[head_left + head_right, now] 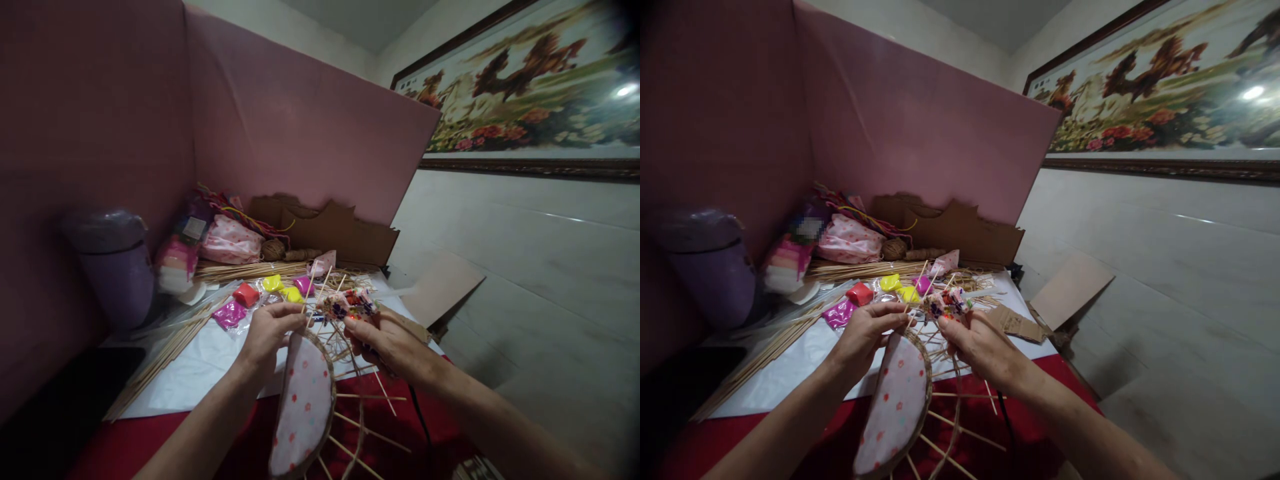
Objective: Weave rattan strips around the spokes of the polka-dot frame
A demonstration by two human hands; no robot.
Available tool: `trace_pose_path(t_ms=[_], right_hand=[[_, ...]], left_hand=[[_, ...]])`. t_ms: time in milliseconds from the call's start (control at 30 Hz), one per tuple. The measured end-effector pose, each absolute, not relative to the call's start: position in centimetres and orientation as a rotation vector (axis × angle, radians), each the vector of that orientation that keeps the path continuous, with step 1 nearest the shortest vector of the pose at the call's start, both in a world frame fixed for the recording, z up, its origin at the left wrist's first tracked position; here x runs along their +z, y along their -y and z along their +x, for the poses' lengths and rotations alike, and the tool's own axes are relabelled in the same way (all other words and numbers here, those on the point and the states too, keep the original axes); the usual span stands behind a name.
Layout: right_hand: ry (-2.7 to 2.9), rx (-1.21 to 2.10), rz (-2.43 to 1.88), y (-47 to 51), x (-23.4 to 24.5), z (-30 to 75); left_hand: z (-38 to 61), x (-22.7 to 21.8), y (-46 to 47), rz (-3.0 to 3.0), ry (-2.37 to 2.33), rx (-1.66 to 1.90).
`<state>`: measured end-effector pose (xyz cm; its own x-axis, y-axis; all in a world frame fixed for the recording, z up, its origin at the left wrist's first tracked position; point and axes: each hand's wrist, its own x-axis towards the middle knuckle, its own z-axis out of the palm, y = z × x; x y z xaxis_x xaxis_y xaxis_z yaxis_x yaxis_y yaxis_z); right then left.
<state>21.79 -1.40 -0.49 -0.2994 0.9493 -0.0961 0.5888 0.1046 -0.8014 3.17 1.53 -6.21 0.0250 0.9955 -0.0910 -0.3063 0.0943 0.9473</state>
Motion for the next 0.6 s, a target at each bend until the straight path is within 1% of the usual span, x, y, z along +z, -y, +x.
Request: trace_pose_path(t_ms=[600], right_hand=[[1.945, 1.046, -1.483, 1.37, -0.35, 21.67]], left_hand=[[3.21, -6.08, -1.58, 0.913, -1.011, 1.278]])
